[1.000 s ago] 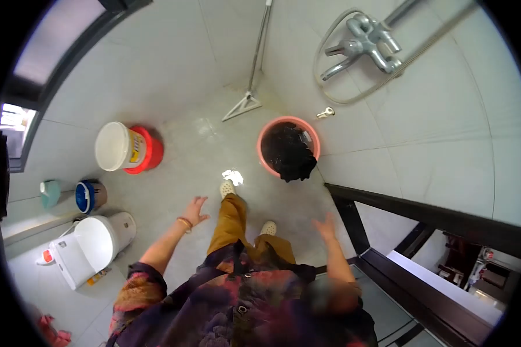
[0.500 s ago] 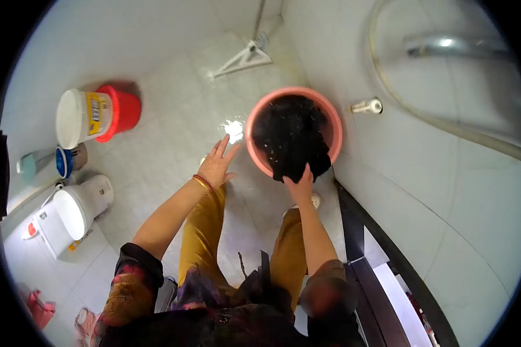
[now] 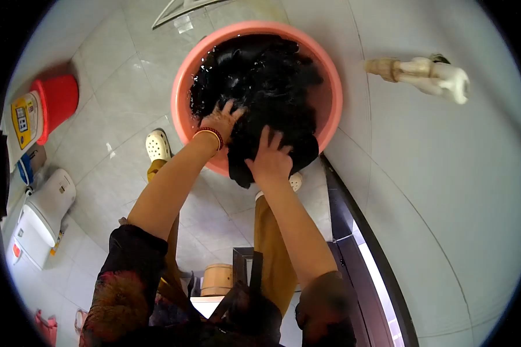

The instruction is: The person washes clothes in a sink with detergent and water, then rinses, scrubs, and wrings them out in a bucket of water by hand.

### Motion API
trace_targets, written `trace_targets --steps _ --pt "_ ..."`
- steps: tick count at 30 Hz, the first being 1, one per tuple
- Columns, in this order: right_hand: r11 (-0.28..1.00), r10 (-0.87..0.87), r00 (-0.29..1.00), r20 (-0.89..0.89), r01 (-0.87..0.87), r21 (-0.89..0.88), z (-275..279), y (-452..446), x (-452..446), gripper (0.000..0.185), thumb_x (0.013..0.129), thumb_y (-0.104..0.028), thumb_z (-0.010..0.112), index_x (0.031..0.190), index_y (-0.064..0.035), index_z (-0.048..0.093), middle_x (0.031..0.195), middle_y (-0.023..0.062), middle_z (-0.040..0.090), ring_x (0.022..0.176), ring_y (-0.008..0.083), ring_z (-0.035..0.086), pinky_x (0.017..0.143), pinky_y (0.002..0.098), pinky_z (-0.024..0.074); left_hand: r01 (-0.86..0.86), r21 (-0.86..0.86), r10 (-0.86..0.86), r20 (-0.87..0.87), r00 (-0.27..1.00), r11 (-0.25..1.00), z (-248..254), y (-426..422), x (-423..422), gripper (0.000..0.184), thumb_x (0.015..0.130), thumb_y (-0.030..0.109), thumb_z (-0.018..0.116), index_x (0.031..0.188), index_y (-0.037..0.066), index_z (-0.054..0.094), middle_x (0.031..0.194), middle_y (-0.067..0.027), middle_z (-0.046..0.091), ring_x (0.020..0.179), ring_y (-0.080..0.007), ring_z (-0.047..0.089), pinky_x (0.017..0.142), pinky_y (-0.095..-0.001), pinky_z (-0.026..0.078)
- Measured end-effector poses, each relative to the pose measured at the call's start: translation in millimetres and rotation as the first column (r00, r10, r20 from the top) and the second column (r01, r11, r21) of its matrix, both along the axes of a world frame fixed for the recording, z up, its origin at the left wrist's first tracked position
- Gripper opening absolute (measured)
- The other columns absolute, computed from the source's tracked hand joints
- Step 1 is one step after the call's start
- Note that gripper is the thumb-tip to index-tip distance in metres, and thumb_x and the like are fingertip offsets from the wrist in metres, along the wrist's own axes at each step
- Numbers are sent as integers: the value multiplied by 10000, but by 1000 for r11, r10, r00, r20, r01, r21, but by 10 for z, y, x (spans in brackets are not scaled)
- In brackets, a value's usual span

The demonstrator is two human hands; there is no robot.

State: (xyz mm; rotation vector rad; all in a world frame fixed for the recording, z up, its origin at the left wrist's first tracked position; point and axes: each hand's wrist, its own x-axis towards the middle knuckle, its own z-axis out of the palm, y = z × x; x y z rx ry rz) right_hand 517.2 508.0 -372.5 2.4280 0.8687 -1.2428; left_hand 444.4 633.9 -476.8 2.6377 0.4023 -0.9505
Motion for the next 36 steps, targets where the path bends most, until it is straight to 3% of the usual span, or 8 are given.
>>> trace_targets --steps 2,8,11,13,18,27,29,36 --pt "987 143 982 121 -150 53 -306 -7 43 816 736 -381 654 1367 -76 235 1321 208 362 1096 429 468 898 461 419 -22 406 -189 472 861 914 -1240 -274 -371 876 769 322 650 1429 165 95 1468 -150 143 1328 -268 239 968 -343 396" --pt "878 -317 873 -370 418 234 -1604 -416 311 558 745 -170 578 1260 -25 419 1119 230 541 1039 374 521 869 439 426 -192 -414 180 -68 981 890 -323 68 367 651 784 283 616 1330 116 304 1350 -164 333 1243 -298 350 999 -355 342" --pt "9 -745 133 -654 982 190 -2189 -654 312 464 795 -182 539 1224 -26 455 1096 158 559 979 309 551 783 406 471 -309 -542 311 -91 946 781 -160 105 335 553 792 264 599 1281 92 408 1291 -171 428 1200 -313 406 1014 -361 315" --pt "-636 -500 -422 -756 772 -10 -2275 -595 347 407 829 -191 513 1199 -26 479 1081 109 571 940 266 571 726 385 501 -516 -747 741 -47 670 419 124 101 190 491 768 229 627 1204 58 482 1119 -168 561 1067 -330 506 963 -392 341" --pt "-472 -360 -312 -879 874 -116 -803 31 475 371 805 -114 515 1166 -30 490 1113 112 557 1014 260 545 891 390 457 -137 -358 363 704 611 924 1130 395 340 498 746 206 659 1209 133 490 1281 -115 443 1163 -323 431 932 -428 385" --pt "188 -558 473 -682 872 451 668 -93 599 157 720 -71 651 818 -28 537 878 16 529 737 171 474 649 250 370 -408 -268 404 -76 912 873 683 434 91 813 696 305 714 1378 204 283 1406 -182 263 1213 -405 353 980 -459 345" --pt "553 -345 921 -181 356 753 871 -92 593 188 721 -83 649 825 -9 512 938 82 526 823 209 484 720 283 394 -259 -158 220 -228 949 953 703 271 -13 820 689 307 717 1374 190 280 1409 -175 262 1201 -398 372 964 -457 366" --pt "519 -295 906 -305 420 745 -35 149 434 294 740 -133 633 976 13 535 1158 204 461 1011 334 494 861 394 406 -456 -206 449 -83 890 866 921 316 53 815 663 321 743 1336 118 330 1408 -189 241 1160 -424 408 952 -490 374"
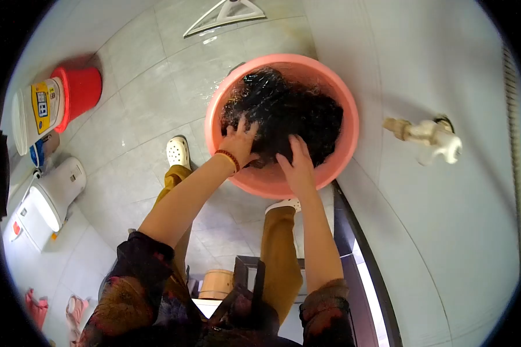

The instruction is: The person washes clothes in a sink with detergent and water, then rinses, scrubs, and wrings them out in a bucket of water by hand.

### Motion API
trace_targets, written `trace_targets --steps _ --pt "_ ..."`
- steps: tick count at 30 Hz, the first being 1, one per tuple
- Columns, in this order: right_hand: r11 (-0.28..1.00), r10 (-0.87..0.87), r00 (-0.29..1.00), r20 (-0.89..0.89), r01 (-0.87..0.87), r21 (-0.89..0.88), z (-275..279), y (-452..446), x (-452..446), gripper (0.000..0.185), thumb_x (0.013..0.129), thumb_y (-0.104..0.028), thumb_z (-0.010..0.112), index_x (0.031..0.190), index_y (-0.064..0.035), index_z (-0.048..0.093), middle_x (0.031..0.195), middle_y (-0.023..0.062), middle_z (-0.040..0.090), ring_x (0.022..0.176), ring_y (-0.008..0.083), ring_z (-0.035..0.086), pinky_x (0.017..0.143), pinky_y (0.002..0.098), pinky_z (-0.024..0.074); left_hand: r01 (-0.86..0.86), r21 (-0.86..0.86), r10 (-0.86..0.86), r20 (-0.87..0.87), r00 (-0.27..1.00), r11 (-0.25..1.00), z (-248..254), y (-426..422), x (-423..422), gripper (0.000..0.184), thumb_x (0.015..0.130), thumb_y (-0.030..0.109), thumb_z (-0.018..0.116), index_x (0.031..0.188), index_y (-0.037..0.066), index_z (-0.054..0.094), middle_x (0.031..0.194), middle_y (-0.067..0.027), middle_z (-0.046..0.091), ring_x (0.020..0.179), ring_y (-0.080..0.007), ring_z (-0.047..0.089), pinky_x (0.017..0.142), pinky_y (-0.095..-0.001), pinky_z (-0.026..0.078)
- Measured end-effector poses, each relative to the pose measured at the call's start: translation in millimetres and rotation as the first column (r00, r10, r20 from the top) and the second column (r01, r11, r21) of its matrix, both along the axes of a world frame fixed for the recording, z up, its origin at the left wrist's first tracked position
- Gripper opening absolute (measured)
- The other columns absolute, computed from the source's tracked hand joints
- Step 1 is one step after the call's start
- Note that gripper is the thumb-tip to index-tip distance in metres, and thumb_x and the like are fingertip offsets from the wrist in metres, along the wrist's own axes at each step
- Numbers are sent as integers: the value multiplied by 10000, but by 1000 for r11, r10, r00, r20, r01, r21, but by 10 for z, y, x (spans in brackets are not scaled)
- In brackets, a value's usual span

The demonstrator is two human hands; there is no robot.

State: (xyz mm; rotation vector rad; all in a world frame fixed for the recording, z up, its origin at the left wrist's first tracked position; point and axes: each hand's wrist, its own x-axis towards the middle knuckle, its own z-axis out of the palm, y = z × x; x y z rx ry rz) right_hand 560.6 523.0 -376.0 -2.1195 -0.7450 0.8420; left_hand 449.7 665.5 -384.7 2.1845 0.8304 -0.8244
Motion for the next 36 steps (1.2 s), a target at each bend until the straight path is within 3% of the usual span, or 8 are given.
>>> trace_targets --steps 4,8,12,17,24,26,32,36 --pt "883 308 947 94 -248 -398 -518 143 -58 383 759 -158 615 1092 9 522 1190 240 469 1049 402 481 853 429 423 151 -156 -194 -313 930 976 -417 122 206 725 694 441 685 1269 79 430 1333 -192 384 1117 -391 471 956 -450 383" --pt "623 451 886 -104 -396 -675 -1323 -158 -34 278 770 -101 563 1033 -14 582 1014 252 569 933 403 549 790 442 457 -13 -183 14 7 1000 983 -967 34 120 493 687 330 694 1080 51 587 1175 -167 547 1121 -300 500 939 -381 413" --pt "804 395 915 84 -301 -513 -1239 -156 -50 204 745 -57 533 927 -38 621 841 221 599 836 383 577 739 450 472 -98 -232 89 -52 995 968 -379 87 72 395 745 263 656 1079 62 592 1082 -182 584 1082 -330 516 921 -409 408" --pt "839 503 835 222 -410 -357 -85 -68 -168 311 711 -55 512 1017 -51 565 900 138 586 834 326 575 679 439 462 136 88 -162 527 834 987 46 -39 -10 813 625 85 705 1344 194 342 1377 -135 296 1267 -374 270 1019 -478 288" --pt "948 315 894 318 -281 -149 556 -364 -32 357 692 -5 529 1043 -67 542 900 100 593 858 300 564 753 436 431 430 111 -437 383 814 896 637 171 52 281 688 158 641 967 127 623 1033 -44 519 973 -257 457 819 -398 404" --pt "782 467 879 92 -363 -506 523 -400 143 339 703 -39 550 1040 -76 549 957 104 600 944 285 550 877 457 362 165 -94 -80 587 806 982 876 81 -189 212 626 95 687 819 59 607 990 -80 506 919 -285 448 792 -398 412" --pt "850 525 760 382 -450 -274 127 -379 -91 347 665 36 536 985 -92 570 963 120 586 979 285 523 911 473 325 115 -239 117 771 626 964 1191 -62 -792 207 615 53 648 796 43 548 951 -92 536 927 -295 469 774 -371 433" --pt "969 221 931 291 -175 -175 361 -492 32 358 638 48 535 973 -73 566 974 140 573 990 322 522 875 413 393 -23 -328 197 506 840 944 1368 57 -868 228 671 48 657 843 26 510 909 -129 538 902 -330 496 770 -393 423"
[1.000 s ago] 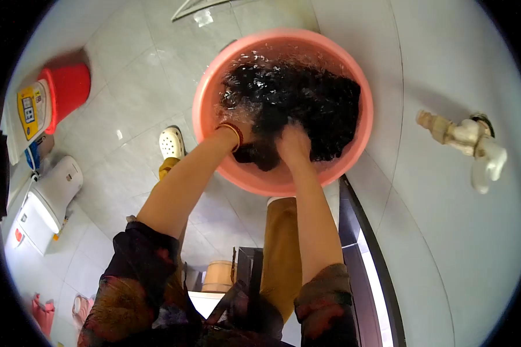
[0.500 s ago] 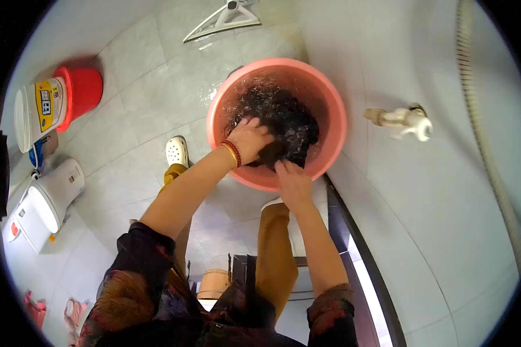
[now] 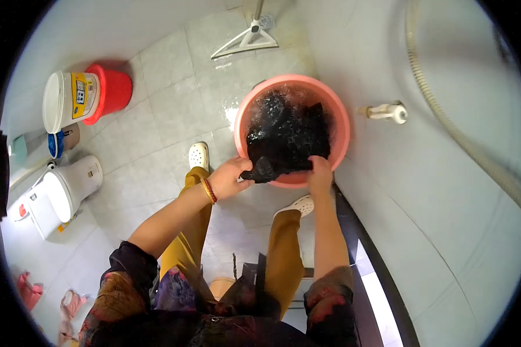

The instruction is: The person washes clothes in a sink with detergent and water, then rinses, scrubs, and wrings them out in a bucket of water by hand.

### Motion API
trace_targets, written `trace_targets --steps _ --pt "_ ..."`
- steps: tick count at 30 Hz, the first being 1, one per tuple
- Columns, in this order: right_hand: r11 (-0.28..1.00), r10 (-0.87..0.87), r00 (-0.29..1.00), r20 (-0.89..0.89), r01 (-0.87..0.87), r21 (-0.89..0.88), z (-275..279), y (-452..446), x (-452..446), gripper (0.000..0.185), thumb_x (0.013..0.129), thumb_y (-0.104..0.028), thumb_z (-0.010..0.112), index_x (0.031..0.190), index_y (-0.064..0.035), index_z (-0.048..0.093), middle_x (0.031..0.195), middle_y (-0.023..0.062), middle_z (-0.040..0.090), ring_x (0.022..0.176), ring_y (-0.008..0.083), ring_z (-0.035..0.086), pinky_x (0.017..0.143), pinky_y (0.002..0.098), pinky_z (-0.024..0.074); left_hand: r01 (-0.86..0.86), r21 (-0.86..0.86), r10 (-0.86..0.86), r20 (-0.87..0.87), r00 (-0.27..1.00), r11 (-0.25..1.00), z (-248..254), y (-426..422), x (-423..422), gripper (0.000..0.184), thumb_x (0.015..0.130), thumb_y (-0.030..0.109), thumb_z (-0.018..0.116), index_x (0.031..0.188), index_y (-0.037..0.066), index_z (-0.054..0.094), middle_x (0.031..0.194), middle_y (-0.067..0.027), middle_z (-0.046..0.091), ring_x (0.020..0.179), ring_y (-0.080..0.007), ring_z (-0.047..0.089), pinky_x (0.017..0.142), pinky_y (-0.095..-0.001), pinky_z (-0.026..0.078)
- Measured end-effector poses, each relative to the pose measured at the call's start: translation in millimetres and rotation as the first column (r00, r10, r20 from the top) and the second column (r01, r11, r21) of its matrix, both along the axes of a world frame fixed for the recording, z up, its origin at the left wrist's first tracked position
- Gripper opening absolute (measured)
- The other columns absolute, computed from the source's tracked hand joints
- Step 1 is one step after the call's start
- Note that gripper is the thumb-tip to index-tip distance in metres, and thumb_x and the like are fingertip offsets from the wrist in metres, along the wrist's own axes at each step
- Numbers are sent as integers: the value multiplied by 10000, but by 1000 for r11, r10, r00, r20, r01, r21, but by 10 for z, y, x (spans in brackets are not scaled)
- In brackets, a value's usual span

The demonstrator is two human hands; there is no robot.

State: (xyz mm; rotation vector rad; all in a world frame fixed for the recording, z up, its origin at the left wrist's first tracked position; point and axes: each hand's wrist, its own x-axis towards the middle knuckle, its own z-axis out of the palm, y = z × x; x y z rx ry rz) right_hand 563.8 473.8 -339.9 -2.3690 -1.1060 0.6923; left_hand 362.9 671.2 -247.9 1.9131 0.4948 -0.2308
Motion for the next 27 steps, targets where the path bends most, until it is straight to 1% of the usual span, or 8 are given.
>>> trace_targets --steps 4,10,14,17,23,24,25,27 --pt "921 -375 915 -151 386 51 1404 63 140 408 641 76 468 1023 -28 570 924 174 608 913 298 591 809 329 443 -28 1 27 175 984 1000 822 62 201 216 702 49 649 852 23 496 885 -129 510 840 -320 496 713 -364 436" --pt "918 -358 930 89 333 217 3528 112 105 263 717 72 544 966 7 596 847 57 629 822 128 576 774 253 451 -88 -214 187 498 847 973 2289 254 432 265 688 20 661 905 8 511 945 -100 508 874 -241 508 728 -318 454" --pt "771 -330 941 -78 317 553 4558 179 3 194 694 68 576 884 39 600 814 89 622 794 165 571 743 270 450 -5 -391 234 540 809 920 3125 372 438 306 704 -1 684 955 -11 507 1061 -91 506 921 -152 506 763 -284 456" --pt "751 -306 951 45 212 626 5148 176 -31 177 686 41 583 863 51 580 784 105 605 760 183 550 747 292 441 25 -424 234 546 805 905 3647 461 449 393 715 40 707 1028 -2 472 1033 -74 504 951 -138 517 808 -271 456" --pt "817 -191 964 186 52 574 5349 488 -71 225 669 -128 636 808 35 568 774 110 575 736 191 523 706 285 419 148 -619 237 496 835 771 3656 593 556 605 706 86 728 1217 35 406 1037 -66 504 996 -140 509 862 -282 440" --pt "854 -160 956 247 8 520 5172 590 -16 198 676 -108 632 801 33 570 787 112 572 746 193 529 709 284 421 116 -476 220 593 775 872 3448 589 608 594 700 87 727 1210 37 427 1044 -70 512 999 -149 508 863 -285 436" --pt "879 -90 993 78 42 475 4883 634 81 145 678 -37 617 799 31 576 825 115 577 774 198 543 723 279 423 65 -323 183 680 710 944 3198 587 663 583 693 89 726 1203 38 448 1051 -73 520 1002 -159 508 865 -287 431" --pt "975 -167 985 -42 172 138 4189 628 222 170 653 29 592 823 11 582 787 84 607 749 183 569 718 262 440 25 -276 127 521 844 961 2514 627 709 465 692 97 713 1114 48 524 1063 -78 538 1013 -186 507 871 -293 418"
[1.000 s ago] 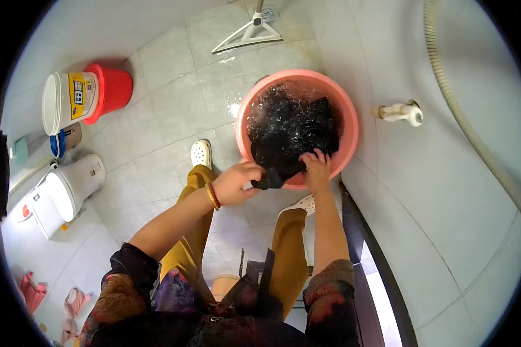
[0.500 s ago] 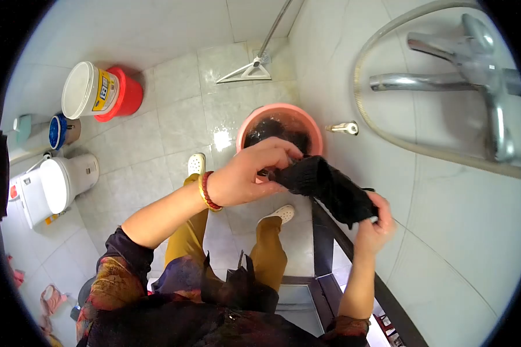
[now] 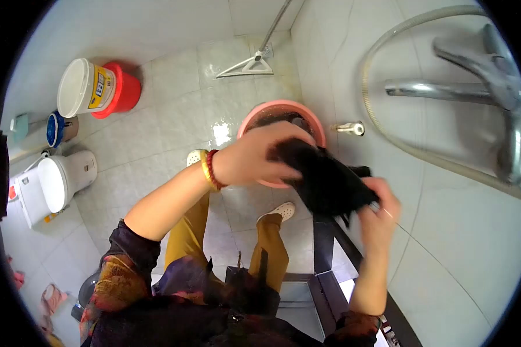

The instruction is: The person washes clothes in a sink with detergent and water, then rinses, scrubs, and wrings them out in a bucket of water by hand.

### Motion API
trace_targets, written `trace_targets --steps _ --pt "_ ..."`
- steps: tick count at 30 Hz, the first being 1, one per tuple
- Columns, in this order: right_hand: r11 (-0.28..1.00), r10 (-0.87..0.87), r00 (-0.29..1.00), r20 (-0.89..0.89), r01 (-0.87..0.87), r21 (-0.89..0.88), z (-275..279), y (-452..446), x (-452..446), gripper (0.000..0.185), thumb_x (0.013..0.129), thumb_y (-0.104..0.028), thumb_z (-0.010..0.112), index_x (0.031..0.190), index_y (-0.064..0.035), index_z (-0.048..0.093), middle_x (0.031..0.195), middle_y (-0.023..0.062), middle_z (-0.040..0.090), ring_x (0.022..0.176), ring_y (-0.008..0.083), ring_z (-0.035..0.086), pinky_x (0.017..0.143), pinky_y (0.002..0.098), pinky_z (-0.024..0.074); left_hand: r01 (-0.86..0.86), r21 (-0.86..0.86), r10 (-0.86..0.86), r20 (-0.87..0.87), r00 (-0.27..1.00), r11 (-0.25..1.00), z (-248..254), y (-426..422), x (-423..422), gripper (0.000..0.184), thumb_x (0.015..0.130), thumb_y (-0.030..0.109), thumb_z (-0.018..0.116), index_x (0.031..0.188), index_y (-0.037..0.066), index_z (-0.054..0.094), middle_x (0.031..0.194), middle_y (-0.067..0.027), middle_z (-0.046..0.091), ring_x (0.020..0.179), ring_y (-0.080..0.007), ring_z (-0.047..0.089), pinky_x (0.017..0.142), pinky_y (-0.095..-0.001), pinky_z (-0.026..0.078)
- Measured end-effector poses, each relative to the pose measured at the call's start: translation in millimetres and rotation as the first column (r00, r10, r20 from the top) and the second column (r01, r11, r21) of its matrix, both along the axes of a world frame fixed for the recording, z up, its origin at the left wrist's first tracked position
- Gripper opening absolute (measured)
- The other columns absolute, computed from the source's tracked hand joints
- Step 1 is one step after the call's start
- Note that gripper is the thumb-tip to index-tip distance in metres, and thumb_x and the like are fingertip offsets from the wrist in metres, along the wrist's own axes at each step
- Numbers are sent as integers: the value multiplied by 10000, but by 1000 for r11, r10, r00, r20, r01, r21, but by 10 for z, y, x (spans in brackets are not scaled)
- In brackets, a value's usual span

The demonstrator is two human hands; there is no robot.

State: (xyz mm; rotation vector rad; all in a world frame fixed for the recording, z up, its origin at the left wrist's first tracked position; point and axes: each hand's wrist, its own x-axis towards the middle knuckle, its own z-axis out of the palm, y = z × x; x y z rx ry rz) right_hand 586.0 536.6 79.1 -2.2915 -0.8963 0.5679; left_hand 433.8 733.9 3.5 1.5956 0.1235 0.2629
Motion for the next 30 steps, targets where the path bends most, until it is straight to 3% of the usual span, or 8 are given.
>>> trace_targets --steps 4,8,13,18,21,24,28,30 --pt "991 -12 994 -110 -3 -133 -1982 -33 64 241 701 -146 624 863 29 591 704 185 601 626 272 593 603 331 447 -294 305 362 -200 910 906 -1600 -28 -44 288 663 50 704 911 50 557 911 -106 562 937 -276 523 843 -345 424" --pt "956 -158 958 -240 87 -282 -3626 -95 72 377 739 -227 650 1030 0 570 852 183 614 770 303 595 705 362 459 -163 483 408 -462 787 861 -2789 -178 -31 346 655 76 715 960 94 552 980 -137 536 969 -345 479 855 -396 404" --pt "942 58 998 -13 -59 -329 -4613 -167 -62 534 749 -242 647 1212 -49 464 1159 205 503 1025 345 517 861 427 410 76 544 379 -671 638 836 -3662 -515 345 611 703 143 713 1222 89 395 1152 -199 452 1071 -376 444 923 -419 397" --pt "616 356 931 81 -169 -770 -5305 -307 -32 525 798 -260 566 1284 -133 416 1230 191 457 1022 376 507 894 440 402 221 372 221 -834 505 902 -4580 -471 454 605 714 187 696 1233 32 429 1175 -272 486 1113 -383 472 944 -419 388" --pt "954 37 985 -170 -85 -286 -6152 -847 40 482 814 -264 532 1272 -151 432 1187 185 495 981 373 532 883 418 419 250 532 320 -755 573 809 -5007 -626 384 439 769 226 621 1143 14 534 1182 -243 502 1086 -395 493 938 -416 398" --pt "724 98 995 -7 -76 -685 -5863 -537 -45 436 801 -224 552 1220 -122 490 1103 183 547 947 364 548 862 389 437 140 518 395 -776 491 844 -4644 -646 275 319 794 227 565 1047 35 598 1079 -200 573 1050 -360 522 899 -426 426" --pt "788 31 989 145 65 -613 -4838 -301 -78 371 776 -162 569 1138 -88 549 1043 179 571 955 349 547 845 393 439 82 648 401 -560 725 757 -3965 -674 -31 238 795 205 585 988 66 566 893 -163 594 854 -316 569 741 -433 443" --pt "971 -47 996 78 64 -232 -4587 -425 21 336 746 -92 563 1080 -58 572 1040 179 565 939 350 546 836 392 436 -36 581 395 -504 768 813 -3551 -668 -139 232 809 166 573 1012 53 553 893 -158 591 868 -321 561 752 -419 443"
